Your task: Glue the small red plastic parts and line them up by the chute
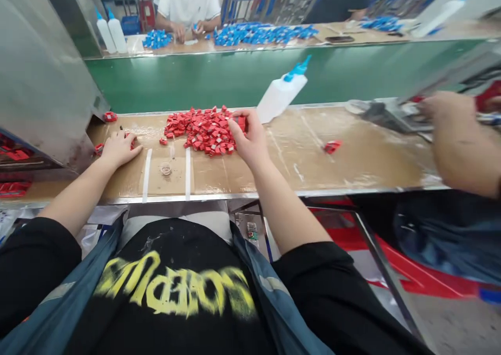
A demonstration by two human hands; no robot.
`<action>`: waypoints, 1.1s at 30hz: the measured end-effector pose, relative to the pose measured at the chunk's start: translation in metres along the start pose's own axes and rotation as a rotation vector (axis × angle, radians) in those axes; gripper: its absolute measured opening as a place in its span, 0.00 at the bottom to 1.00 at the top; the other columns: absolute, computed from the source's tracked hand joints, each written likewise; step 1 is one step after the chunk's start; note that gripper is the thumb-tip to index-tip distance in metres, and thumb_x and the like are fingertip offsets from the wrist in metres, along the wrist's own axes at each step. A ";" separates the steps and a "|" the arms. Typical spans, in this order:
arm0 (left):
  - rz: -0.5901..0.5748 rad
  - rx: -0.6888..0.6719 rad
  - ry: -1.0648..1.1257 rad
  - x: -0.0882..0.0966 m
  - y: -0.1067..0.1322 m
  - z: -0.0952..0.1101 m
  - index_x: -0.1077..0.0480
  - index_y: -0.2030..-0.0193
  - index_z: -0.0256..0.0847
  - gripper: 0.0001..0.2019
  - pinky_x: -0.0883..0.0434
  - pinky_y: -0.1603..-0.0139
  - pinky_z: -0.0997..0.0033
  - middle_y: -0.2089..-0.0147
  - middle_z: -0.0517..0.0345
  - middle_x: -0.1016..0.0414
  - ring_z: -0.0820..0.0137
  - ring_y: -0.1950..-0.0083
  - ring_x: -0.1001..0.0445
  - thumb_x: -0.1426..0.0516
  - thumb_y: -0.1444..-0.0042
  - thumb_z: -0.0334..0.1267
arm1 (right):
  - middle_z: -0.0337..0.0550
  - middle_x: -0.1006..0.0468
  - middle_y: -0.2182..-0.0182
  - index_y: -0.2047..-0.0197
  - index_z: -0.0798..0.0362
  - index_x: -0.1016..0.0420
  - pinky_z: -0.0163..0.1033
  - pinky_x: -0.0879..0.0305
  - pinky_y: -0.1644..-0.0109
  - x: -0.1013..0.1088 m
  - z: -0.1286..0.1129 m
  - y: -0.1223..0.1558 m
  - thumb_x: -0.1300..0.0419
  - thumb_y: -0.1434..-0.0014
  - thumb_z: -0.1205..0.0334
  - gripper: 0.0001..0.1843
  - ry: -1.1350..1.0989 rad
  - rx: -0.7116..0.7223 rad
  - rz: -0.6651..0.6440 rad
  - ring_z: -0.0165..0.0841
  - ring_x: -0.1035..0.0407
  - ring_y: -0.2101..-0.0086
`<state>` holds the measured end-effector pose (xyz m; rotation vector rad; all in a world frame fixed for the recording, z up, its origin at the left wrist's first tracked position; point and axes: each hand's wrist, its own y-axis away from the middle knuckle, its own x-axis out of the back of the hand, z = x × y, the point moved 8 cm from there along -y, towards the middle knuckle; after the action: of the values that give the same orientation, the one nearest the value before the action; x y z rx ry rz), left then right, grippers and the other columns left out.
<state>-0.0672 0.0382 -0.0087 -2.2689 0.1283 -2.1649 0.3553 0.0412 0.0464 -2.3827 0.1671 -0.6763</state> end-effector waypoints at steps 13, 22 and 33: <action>-0.015 -0.074 -0.062 0.020 -0.006 0.011 0.44 0.29 0.31 0.31 0.36 0.38 0.52 0.36 0.33 0.31 0.47 0.38 0.33 0.51 0.33 0.49 | 0.61 0.25 0.59 0.55 0.57 0.21 0.49 0.46 0.53 0.178 0.185 0.082 0.32 0.41 0.60 0.13 0.572 -0.388 0.141 0.40 0.39 0.63; -0.101 0.001 -0.143 0.034 -0.017 0.027 0.36 0.37 0.35 0.24 0.33 0.42 0.54 0.40 0.35 0.26 0.49 0.43 0.29 0.51 0.35 0.46 | 0.66 0.25 0.45 0.45 0.57 0.20 0.54 0.48 0.40 0.164 0.162 0.076 0.41 0.33 0.57 0.18 0.725 -0.142 0.137 0.49 0.38 0.43; -0.009 -0.204 -0.186 0.009 -0.061 -0.005 0.35 0.49 0.61 0.20 0.27 0.51 0.48 0.64 0.66 0.18 0.45 0.46 0.22 0.53 0.45 0.59 | 0.55 0.22 0.51 0.50 0.52 0.21 0.52 0.40 0.40 0.149 0.129 0.051 0.50 0.27 0.56 0.17 0.626 0.064 -0.131 0.43 0.33 0.49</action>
<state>-0.0685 0.0991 0.0038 -2.5691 0.3537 -2.0156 0.5517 0.0306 -0.0067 -2.0611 0.2484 -1.4519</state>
